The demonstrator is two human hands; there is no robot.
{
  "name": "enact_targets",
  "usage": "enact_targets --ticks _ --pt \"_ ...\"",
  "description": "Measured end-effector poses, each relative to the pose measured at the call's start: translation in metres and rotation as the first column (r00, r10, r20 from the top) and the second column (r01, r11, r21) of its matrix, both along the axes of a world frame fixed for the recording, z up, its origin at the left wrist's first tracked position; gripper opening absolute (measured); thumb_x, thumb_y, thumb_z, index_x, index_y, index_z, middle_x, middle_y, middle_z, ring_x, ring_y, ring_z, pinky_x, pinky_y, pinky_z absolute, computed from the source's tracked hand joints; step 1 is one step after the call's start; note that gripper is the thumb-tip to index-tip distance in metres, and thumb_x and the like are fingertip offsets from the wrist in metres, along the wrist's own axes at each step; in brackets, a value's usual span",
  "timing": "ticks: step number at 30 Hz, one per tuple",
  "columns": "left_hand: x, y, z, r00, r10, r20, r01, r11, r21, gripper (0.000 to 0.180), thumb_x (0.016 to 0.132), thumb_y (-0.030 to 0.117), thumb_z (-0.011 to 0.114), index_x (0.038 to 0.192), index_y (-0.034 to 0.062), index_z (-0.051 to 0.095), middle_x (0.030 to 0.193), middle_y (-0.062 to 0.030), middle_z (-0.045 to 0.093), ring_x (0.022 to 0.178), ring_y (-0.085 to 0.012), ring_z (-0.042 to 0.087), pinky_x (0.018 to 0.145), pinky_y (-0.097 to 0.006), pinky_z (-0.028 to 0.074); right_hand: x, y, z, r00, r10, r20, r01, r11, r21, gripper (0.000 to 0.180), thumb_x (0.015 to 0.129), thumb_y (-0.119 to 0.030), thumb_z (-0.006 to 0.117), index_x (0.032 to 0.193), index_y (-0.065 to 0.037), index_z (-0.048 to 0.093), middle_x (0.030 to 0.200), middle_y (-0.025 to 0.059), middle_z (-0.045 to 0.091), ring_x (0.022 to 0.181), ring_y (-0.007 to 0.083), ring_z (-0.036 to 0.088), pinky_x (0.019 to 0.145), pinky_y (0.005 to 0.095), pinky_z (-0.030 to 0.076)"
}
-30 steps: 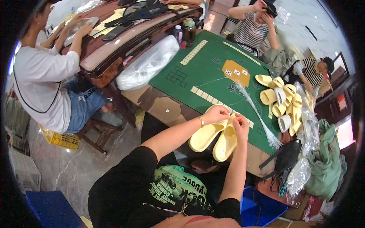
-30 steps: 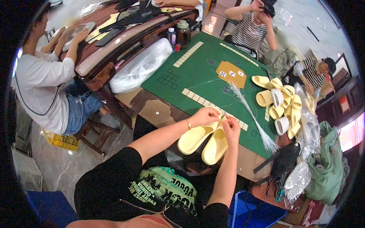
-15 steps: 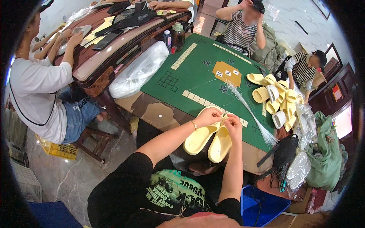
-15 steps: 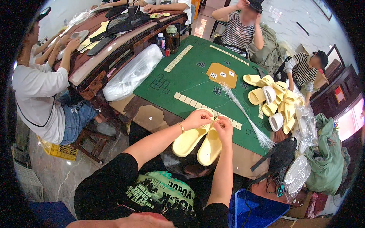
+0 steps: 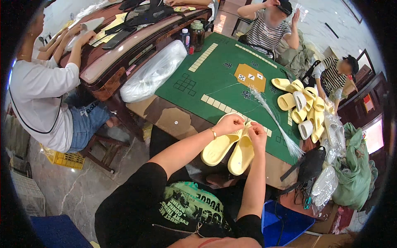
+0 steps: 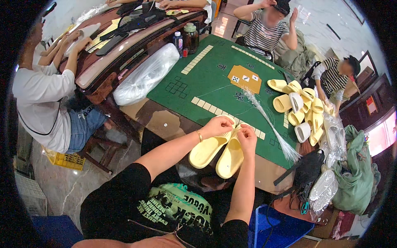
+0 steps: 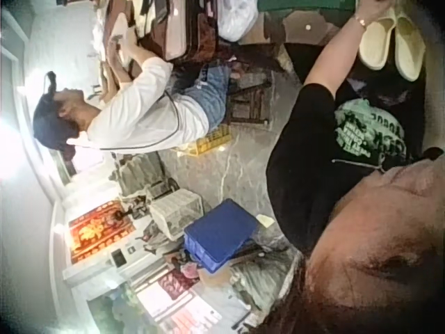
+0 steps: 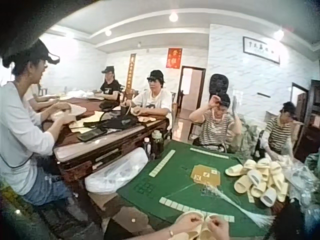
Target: The person pairs slippers together by threading plastic tag fasteners through the slides by hand.
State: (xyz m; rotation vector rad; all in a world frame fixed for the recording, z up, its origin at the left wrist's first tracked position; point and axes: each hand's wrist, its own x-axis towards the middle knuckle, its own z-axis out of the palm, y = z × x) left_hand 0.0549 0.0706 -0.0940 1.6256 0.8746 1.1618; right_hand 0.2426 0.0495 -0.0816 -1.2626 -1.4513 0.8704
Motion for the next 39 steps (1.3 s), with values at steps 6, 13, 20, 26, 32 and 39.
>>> enact_targets --ticks 6,13,20,26,32,39 --pt "0.005 0.001 -0.01 1.0 -0.004 -0.007 0.004 0.998 0.065 0.009 0.075 0.009 0.066 0.079 0.0003 0.064 0.101 -0.0065 0.061 0.085 -0.0119 0.057 0.073 -0.025 0.047 0.0 0.003 -0.002 0.973 0.031 0.23 -0.058 0.992 0.112 0.011 0.072 -0.01 0.066 0.08 -0.002 0.065 0.1 0.0087 0.062 0.088 0.0195 0.059 0.071 0.0286 0.046" --pt "-0.001 0.009 -0.005 0.986 -0.004 0.168 0.039 0.977 -0.208 0.007 0.082 0.005 0.061 0.083 -0.0023 0.063 0.105 -0.0037 0.062 0.083 -0.0076 0.056 0.075 -0.023 0.047 0.004 0.004 0.003 0.94 -0.083 -0.331 0.028 0.986 -0.167 0.012 0.082 -0.01 0.059 0.09 -0.001 0.061 0.099 0.0024 0.061 0.068 0.0042 0.048 0.059 0.0192 0.039" --pt "0.003 0.006 0.0 0.929 -0.019 0.371 0.139 0.944 -0.299 0.011 0.085 0.006 0.058 0.095 0.0002 0.059 0.093 -0.0014 0.06 0.079 -0.0062 0.055 0.071 -0.02 0.046 0.011 0.006 -0.006 0.939 -0.039 -0.343 0.02 0.998 -0.058 0.011 0.083 -0.009 0.058 0.089 0.0 0.06 0.104 0.005 0.061 0.08 0.0084 0.054 0.073 0.0221 0.044" --pt "0.001 0.001 0.0 0.971 -0.056 0.234 0.112 0.965 -0.237 0.017 0.08 0.009 0.064 0.095 0.0007 0.061 0.094 -0.0021 0.061 0.08 -0.0075 0.056 0.073 -0.022 0.046 -0.001 -0.001 0.005 0.972 -0.053 -0.228 0.035 0.996 -0.081 0.009 0.079 -0.009 0.061 0.082 -0.001 0.061 0.104 0.0038 0.061 0.078 0.008 0.054 0.071 0.0224 0.044" --pt "0.001 0.004 -0.003 0.992 -0.031 0.125 0.045 0.994 -0.105 0.01 0.077 0.009 0.066 0.081 -0.0006 0.064 0.104 -0.0043 0.06 0.081 -0.0089 0.057 0.073 -0.024 0.047 -0.006 0.0 0.004 0.982 -0.003 0.19 -0.024 0.991 0.135 0.012 0.072 -0.014 0.067 0.076 -0.003 0.064 0.1 0.0092 0.062 0.09 0.0205 0.057 0.077 0.0304 0.045" --pt "0.005 0.002 -0.001 0.963 -0.052 0.264 0.117 0.965 -0.235 0.012 0.075 0.006 0.069 0.083 -0.0003 0.064 0.104 -0.0048 0.059 0.083 -0.0097 0.058 0.073 -0.022 0.048 -0.005 0.0 0.008 0.993 -0.004 0.121 -0.004 0.998 0.066 0.012 0.072 -0.013 0.067 0.076 -0.003 0.064 0.1 0.0098 0.062 0.094 0.0225 0.057 0.081 0.0324 0.045"
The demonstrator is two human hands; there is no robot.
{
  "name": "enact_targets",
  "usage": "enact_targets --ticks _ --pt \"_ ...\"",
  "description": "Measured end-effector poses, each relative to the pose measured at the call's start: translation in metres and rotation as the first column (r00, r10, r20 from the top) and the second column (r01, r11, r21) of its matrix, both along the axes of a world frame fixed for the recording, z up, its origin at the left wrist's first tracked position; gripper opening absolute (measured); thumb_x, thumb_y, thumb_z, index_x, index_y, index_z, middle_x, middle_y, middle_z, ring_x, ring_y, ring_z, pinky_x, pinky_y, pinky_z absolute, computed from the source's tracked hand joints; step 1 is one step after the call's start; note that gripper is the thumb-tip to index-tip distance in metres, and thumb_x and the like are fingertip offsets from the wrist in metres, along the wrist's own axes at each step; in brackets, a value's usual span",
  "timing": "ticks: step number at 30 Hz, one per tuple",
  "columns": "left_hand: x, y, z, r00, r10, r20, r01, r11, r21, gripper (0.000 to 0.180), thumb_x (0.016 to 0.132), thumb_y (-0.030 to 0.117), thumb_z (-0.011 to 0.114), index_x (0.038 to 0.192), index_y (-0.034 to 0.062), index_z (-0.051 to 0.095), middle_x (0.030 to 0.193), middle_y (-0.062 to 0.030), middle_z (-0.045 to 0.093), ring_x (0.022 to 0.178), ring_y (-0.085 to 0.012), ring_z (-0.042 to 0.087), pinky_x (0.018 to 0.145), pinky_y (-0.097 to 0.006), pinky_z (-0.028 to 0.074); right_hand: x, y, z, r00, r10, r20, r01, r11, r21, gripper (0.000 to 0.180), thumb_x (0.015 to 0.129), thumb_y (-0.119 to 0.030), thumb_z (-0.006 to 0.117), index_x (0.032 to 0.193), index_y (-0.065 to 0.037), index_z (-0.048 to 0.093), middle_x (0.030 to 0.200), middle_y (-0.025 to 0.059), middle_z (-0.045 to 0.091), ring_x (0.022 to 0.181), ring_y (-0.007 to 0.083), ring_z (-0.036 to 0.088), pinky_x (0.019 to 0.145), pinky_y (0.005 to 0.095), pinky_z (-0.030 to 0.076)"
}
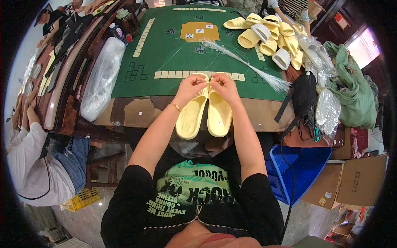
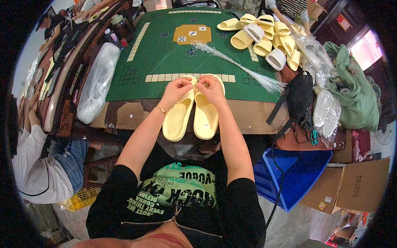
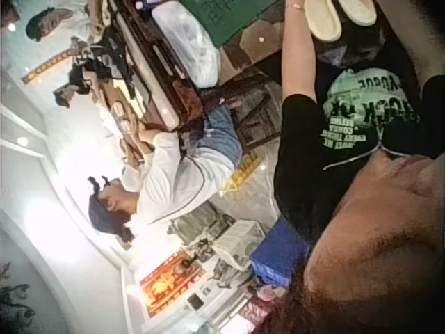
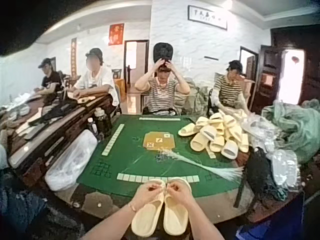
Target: The person pairs slippers together by threading plastic tag fasteners through the slides by hand.
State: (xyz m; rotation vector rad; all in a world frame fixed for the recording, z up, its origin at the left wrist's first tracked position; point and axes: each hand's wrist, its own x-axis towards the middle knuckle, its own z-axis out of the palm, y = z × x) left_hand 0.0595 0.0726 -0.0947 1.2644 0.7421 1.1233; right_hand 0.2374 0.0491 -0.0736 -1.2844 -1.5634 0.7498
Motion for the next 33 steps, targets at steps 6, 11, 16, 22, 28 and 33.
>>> enact_targets --ticks 6,11,16,22,28,33 --pt "-0.003 -0.001 0.003 0.982 0.058 -0.179 -0.03 0.988 0.154 0.01 0.076 0.008 0.069 0.081 0.0002 0.064 0.105 -0.0048 0.059 0.082 -0.01 0.058 0.073 -0.023 0.048 -0.001 -0.001 0.0 0.997 0.019 0.076 -0.026 0.996 0.089 0.012 0.072 -0.014 0.067 0.076 -0.003 0.064 0.101 0.0104 0.062 0.096 0.0243 0.056 0.084 0.0339 0.044" --pt "-0.001 0.0 0.002 0.963 0.078 -0.258 -0.037 0.986 0.162 0.01 0.077 0.008 0.065 0.082 -0.0003 0.064 0.109 -0.0055 0.059 0.081 -0.0097 0.057 0.073 -0.024 0.047 0.001 -0.002 0.0 0.999 0.016 0.035 -0.017 0.999 0.03 0.012 0.071 -0.014 0.067 0.076 -0.003 0.065 0.102 0.0101 0.061 0.096 0.0244 0.056 0.084 0.034 0.043" --pt "0.002 0.002 -0.001 0.996 0.013 -0.083 -0.011 1.0 0.028 0.013 0.077 0.009 0.068 0.085 0.0001 0.064 0.11 -0.0046 0.057 0.085 -0.0105 0.058 0.075 -0.024 0.048 0.0 -0.001 0.002 1.0 0.025 -0.013 -0.025 1.0 -0.01 0.012 0.071 -0.014 0.067 0.076 -0.004 0.064 0.103 0.0094 0.061 0.098 0.024 0.055 0.085 0.034 0.042" --pt "-0.003 0.004 -0.004 0.977 0.087 -0.196 -0.065 0.991 0.12 0.01 0.078 0.01 0.067 0.083 0.0017 0.064 0.106 -0.0065 0.061 0.086 -0.0108 0.059 0.077 -0.025 0.047 -0.001 0.002 -0.007 0.993 -0.027 -0.112 0.029 1.0 0.013 0.009 0.076 -0.012 0.064 0.079 -0.003 0.062 0.103 0.0053 0.061 0.088 0.0165 0.056 0.077 0.0269 0.044" --pt "-0.024 -0.01 0.018 0.78 0.584 0.224 -0.558 0.812 -0.173 0.011 0.087 0.007 0.052 0.097 0.0047 0.053 0.09 -0.004 0.057 0.079 -0.013 0.054 0.071 -0.025 0.044 0.053 0.005 -0.048 -0.024 -0.309 -0.951 0.431 0.855 -0.289 0.011 0.087 -0.013 0.052 0.094 -0.005 0.052 0.085 0.0061 0.058 0.073 0.018 0.055 0.062 0.0301 0.046" --pt "-0.03 -0.076 0.01 0.794 0.556 -0.247 -0.465 0.816 0.343 0.012 0.083 0.009 0.057 0.078 -0.0018 0.056 0.067 -0.0084 0.055 0.061 -0.0124 0.051 0.059 -0.028 0.044 0.052 -0.006 -0.053 0.129 -0.324 -0.937 0.334 0.904 -0.267 0.01 0.084 -0.012 0.055 0.089 -0.003 0.055 0.083 0.0075 0.058 0.068 0.0163 0.055 0.055 0.0257 0.046"
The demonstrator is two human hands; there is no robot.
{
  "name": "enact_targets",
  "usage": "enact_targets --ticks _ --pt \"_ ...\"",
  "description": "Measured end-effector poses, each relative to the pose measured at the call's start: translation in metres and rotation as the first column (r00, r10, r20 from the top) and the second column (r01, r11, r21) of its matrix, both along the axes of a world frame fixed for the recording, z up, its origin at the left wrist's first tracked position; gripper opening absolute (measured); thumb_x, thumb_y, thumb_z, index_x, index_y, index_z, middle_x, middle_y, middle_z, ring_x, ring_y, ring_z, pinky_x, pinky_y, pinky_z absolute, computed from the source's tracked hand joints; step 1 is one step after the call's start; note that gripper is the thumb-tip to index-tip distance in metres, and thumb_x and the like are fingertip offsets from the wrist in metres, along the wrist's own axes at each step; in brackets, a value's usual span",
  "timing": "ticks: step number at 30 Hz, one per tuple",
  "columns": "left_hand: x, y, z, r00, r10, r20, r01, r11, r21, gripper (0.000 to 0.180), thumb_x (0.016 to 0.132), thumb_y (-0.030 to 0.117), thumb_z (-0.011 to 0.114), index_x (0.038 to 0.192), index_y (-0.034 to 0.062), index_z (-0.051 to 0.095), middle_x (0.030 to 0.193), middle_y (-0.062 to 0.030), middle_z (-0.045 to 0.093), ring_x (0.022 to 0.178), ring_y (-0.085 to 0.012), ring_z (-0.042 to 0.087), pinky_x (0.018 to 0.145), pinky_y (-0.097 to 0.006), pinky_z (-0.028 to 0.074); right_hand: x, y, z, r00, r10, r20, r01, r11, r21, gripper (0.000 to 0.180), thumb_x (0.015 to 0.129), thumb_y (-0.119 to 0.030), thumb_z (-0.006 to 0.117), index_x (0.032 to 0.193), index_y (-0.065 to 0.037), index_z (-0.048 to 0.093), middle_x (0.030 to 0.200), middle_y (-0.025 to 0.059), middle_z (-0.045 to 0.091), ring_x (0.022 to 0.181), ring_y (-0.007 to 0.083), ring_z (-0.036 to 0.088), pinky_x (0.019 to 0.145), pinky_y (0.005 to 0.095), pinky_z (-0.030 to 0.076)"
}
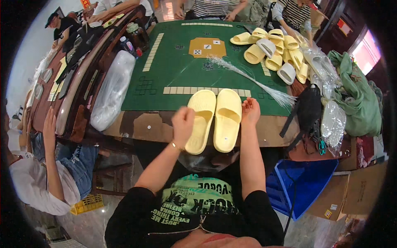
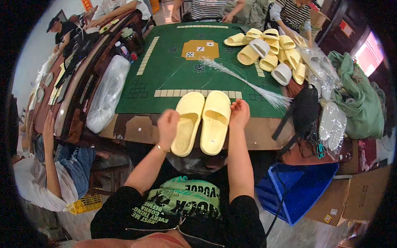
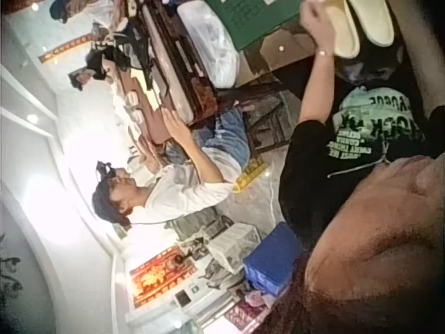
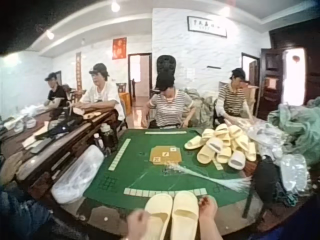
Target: The person pairs slippers together by threading plastic tag fasteners through the slides by hand.
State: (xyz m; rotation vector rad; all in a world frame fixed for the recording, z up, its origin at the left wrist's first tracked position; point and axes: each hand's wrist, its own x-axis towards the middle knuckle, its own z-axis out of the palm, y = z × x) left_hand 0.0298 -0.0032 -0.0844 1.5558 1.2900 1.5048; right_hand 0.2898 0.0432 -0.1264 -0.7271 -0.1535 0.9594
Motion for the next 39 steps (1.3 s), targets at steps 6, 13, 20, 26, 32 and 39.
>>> enact_targets --ticks 6,13,20,26,32,39 --pt "0.029 -0.016 0.023 0.743 -0.16 -0.65 0.07 0.984 -0.162 0.044 0.081 0.046 0.057 0.085 0.0024 0.059 0.074 -0.0157 0.062 0.069 -0.0327 0.061 0.06 -0.04 0.049 -0.006 0.009 0.016 0.988 0.119 0.095 -0.124 0.991 0.048 0.007 0.084 -0.008 0.054 0.088 -0.002 0.054 0.08 0.0073 0.057 0.068 0.0151 0.053 0.059 0.0248 0.045" --pt "0.043 0.007 0.01 0.71 -0.171 -0.683 0.057 0.981 -0.186 0.03 0.082 0.031 0.054 0.077 0.0014 0.061 0.072 -0.0162 0.063 0.065 -0.0307 0.062 0.058 -0.042 0.049 -0.004 -0.005 -0.009 0.964 0.18 0.195 -0.192 0.98 0.043 0.011 0.089 -0.014 0.05 0.087 -0.004 0.054 0.081 0.0054 0.057 0.066 0.0136 0.051 0.057 0.0242 0.044" --pt "-0.058 0.031 0.11 0.646 0.064 -0.761 -0.206 0.974 -0.092 0.024 0.069 0.024 0.062 0.076 0.001 0.064 0.074 -0.0189 0.061 0.067 -0.0334 0.062 0.062 -0.042 0.05 0.012 -0.011 -0.015 0.972 0.125 0.197 -0.146 0.984 0.097 0.01 0.088 -0.013 0.052 0.086 -0.004 0.053 0.082 0.0067 0.057 0.068 0.0145 0.051 0.058 0.0258 0.041" --pt "-0.197 0.073 0.072 0.328 0.23 -0.916 -0.488 0.872 0.044 0.024 0.075 0.022 0.061 0.086 0.0008 0.065 0.085 -0.0187 0.064 0.08 -0.0355 0.062 0.072 -0.043 0.049 -0.016 0.005 0.018 0.967 0.13 0.22 -0.13 0.991 -0.017 0.005 0.08 -0.008 0.059 0.082 -0.003 0.057 0.074 0.0051 0.059 0.061 0.0132 0.055 0.055 0.0247 0.043" --pt "-0.087 0.05 0.033 0.661 0.213 -0.72 -0.076 0.973 0.219 0.022 0.078 0.014 0.061 0.094 -0.0008 0.061 0.091 -0.0168 0.061 0.086 -0.033 0.057 0.079 -0.041 0.044 -0.012 0.0 0.006 0.875 0.197 0.442 -0.192 0.98 -0.059 0.009 0.086 -0.013 0.058 0.082 -0.005 0.057 0.076 0.0035 0.061 0.062 0.01 0.055 0.056 0.0229 0.044" --pt "0.005 0.03 -0.01 0.727 -0.068 -0.683 0.233 0.96 0.152 0.02 0.075 0.013 0.064 0.092 0.0028 0.059 0.093 -0.0139 0.058 0.09 -0.032 0.055 0.079 -0.04 0.044 0.003 0.007 0.017 0.892 0.228 0.39 -0.21 0.974 -0.09 0.013 0.087 -0.016 0.055 0.082 -0.005 0.058 0.074 0.0027 0.06 0.057 0.0102 0.055 0.049 0.0232 0.043"
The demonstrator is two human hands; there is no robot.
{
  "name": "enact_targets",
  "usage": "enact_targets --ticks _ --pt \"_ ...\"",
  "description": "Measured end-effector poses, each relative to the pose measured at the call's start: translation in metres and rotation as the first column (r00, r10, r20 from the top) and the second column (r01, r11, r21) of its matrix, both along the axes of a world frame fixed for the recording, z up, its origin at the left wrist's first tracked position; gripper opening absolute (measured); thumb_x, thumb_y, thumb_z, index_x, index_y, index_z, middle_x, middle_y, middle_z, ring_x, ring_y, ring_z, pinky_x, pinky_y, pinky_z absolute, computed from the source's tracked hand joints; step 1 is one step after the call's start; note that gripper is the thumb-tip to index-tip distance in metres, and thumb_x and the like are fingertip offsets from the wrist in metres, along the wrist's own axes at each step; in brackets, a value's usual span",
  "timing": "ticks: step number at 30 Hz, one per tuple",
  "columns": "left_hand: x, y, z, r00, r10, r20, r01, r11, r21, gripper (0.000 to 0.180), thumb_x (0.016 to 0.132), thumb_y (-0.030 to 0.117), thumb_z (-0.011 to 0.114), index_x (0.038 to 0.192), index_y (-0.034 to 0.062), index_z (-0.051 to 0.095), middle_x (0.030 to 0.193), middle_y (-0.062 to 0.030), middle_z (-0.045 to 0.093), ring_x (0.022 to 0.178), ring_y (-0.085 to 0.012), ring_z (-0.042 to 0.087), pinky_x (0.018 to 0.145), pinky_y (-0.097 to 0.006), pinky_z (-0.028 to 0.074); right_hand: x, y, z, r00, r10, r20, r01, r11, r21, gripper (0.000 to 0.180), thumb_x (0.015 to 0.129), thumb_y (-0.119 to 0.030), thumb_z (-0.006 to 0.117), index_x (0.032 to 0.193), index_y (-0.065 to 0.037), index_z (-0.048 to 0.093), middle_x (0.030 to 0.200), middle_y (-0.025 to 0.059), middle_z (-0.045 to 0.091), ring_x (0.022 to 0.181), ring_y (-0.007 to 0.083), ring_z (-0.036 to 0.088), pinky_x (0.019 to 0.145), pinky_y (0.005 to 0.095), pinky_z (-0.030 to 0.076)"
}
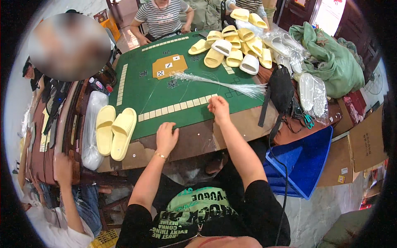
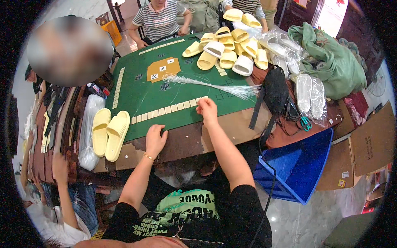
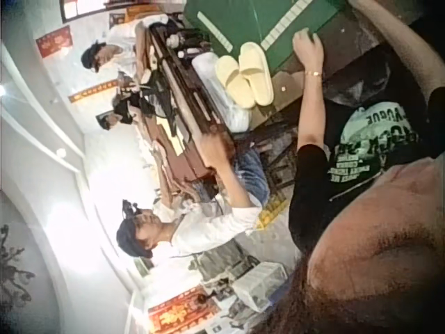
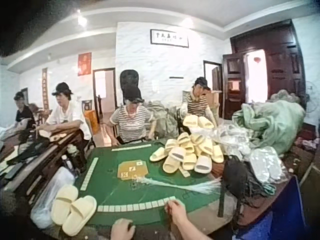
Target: The person pairs slippers together by threading plastic tag fasteners through the slides by hand.
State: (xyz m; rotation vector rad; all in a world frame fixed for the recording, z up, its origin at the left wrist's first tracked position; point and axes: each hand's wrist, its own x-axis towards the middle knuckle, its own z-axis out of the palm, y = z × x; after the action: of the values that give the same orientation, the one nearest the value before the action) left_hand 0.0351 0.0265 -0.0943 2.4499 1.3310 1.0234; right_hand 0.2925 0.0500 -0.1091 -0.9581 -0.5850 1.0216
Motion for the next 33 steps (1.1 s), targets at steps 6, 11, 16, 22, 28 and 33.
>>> enact_targets --ticks 6,11,16,22,28,33 --pt "0.018 -0.003 -0.002 0.996 0.024 -0.082 -0.022 0.999 0.033 0.021 0.074 0.015 0.066 0.092 0.0075 0.06 0.096 -0.0075 0.055 0.094 -0.0269 0.05 0.081 -0.038 0.04 0.093 0.061 0.03 0.954 -0.28 -0.111 0.283 0.959 0.011 0.008 0.077 -0.006 0.059 0.084 -0.004 0.055 0.07 0.0044 0.056 0.053 0.0138 0.053 0.044 0.0243 0.043" --pt "0.024 -0.001 0.0 0.998 0.001 -0.066 -0.002 1.0 -0.014 0.021 0.074 0.015 0.066 0.093 0.0077 0.06 0.096 -0.007 0.055 0.093 -0.0271 0.05 0.081 -0.038 0.039 0.186 0.093 0.024 0.828 -0.461 -0.321 0.403 0.885 -0.231 0.014 0.087 -0.01 0.05 0.096 -0.001 0.049 0.074 0.0117 0.059 0.061 0.0219 0.06 0.051 0.0287 0.049" --pt "0.019 0.0 -0.004 0.999 0.013 -0.046 -0.015 1.0 -0.025 0.019 0.075 0.016 0.065 0.091 0.0083 0.06 0.096 -0.0065 0.055 0.093 -0.0264 0.05 0.08 -0.039 0.039 0.199 0.113 0.019 0.791 -0.534 -0.3 0.447 0.838 -0.313 0.025 0.085 -0.017 0.054 0.1 0.003 0.048 0.079 0.0162 0.06 0.066 0.0256 0.062 0.051 0.0318 0.051" --pt "0.021 0.0 0.004 0.998 0.016 -0.057 -0.017 1.0 -0.015 0.02 0.073 0.014 0.066 0.091 0.0075 0.059 0.095 -0.0066 0.054 0.091 -0.0264 0.05 0.078 -0.038 0.039 0.188 0.121 0.036 0.202 -0.663 0.721 0.888 0.434 0.15 0.035 0.07 -0.012 0.056 0.101 0.004 0.051 0.11 0.0234 0.05 0.107 0.0356 0.045 0.092 0.0429 0.036" --pt "0.022 0.002 0.001 0.999 0.005 -0.048 -0.006 1.0 -0.017 0.021 0.073 0.013 0.066 0.092 0.0075 0.06 0.095 -0.0066 0.054 0.091 -0.0262 0.05 0.078 -0.039 0.04 0.201 0.15 0.1 -0.156 -0.183 0.971 0.649 0.721 0.241 0.065 0.072 -0.015 0.061 0.133 -0.009 0.037 0.137 0.0169 0.035 0.126 0.0345 0.033 0.102 0.0467 0.03" --pt "0.023 0.003 0.003 0.998 0.024 -0.061 -0.025 1.0 -0.01 0.021 0.07 0.012 0.067 0.09 0.0082 0.059 0.094 -0.0059 0.054 0.09 -0.0256 0.051 0.077 -0.038 0.039 0.198 0.167 0.128 -0.234 0.131 0.963 0.629 0.776 0.047 0.077 0.075 -0.013 0.056 0.142 -0.017 0.019 0.143 0.0069 0.031 0.135 0.0329 0.02 0.103 0.0526 0.025"
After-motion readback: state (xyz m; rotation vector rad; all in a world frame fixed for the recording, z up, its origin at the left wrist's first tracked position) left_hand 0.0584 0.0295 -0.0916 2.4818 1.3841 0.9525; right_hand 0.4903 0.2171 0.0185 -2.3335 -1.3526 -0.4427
